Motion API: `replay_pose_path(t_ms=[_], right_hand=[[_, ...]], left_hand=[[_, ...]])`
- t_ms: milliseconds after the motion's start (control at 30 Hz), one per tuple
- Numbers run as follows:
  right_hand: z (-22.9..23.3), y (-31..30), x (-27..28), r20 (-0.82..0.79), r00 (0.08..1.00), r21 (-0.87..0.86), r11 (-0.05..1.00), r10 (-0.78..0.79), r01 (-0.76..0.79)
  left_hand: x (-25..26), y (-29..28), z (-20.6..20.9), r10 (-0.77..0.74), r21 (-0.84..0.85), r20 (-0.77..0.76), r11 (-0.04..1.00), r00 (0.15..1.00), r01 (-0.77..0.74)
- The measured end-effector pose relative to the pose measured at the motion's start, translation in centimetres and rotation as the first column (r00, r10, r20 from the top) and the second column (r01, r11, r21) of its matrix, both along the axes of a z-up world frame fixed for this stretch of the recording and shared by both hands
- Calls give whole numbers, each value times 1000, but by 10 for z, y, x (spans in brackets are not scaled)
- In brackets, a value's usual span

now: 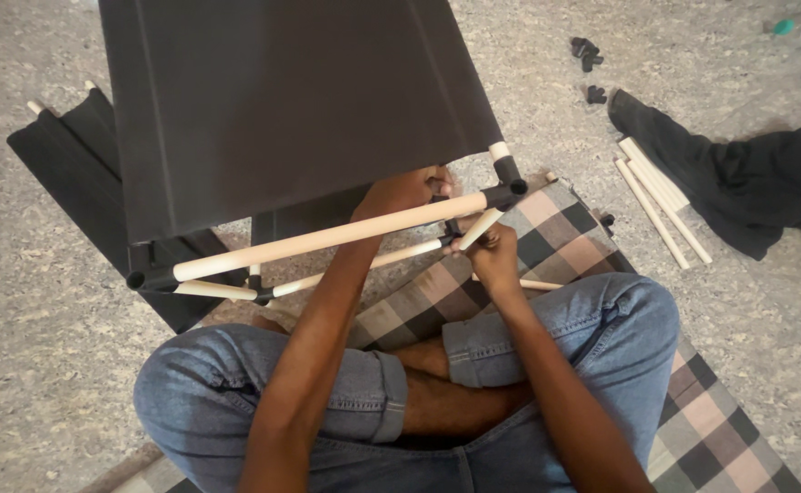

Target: The person assembles a small folding chair by connecting wooden dowels with black plastic connectors and attaching a black fabric seat. They work on the floor, inserting dowels into the fabric sleeves and securing joints to form the frame.

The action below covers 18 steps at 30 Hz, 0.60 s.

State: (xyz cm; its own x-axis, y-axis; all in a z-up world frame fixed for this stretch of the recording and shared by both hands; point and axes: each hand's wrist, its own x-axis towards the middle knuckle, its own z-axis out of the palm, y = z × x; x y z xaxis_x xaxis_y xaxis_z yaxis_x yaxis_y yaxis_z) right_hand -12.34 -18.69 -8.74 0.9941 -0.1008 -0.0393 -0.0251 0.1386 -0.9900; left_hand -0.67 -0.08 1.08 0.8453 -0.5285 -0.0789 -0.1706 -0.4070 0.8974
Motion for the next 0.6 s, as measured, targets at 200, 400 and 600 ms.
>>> replay_pose_path(t_ms=[200,400,600], right_hand=[[3,1,-3,11,999,-92,995,-31,32],[7,9,-7,53,996,-133,988,-72,79],[-6,16,-4,-24,991,106,986,-130,131]], left_hand=[[-6,-1,7,26,121,86,992,996,-36],[-11,1,14,21,-11,67,1000,998,-20],[-13,1,11,49,-27,97,999,994,-47]])
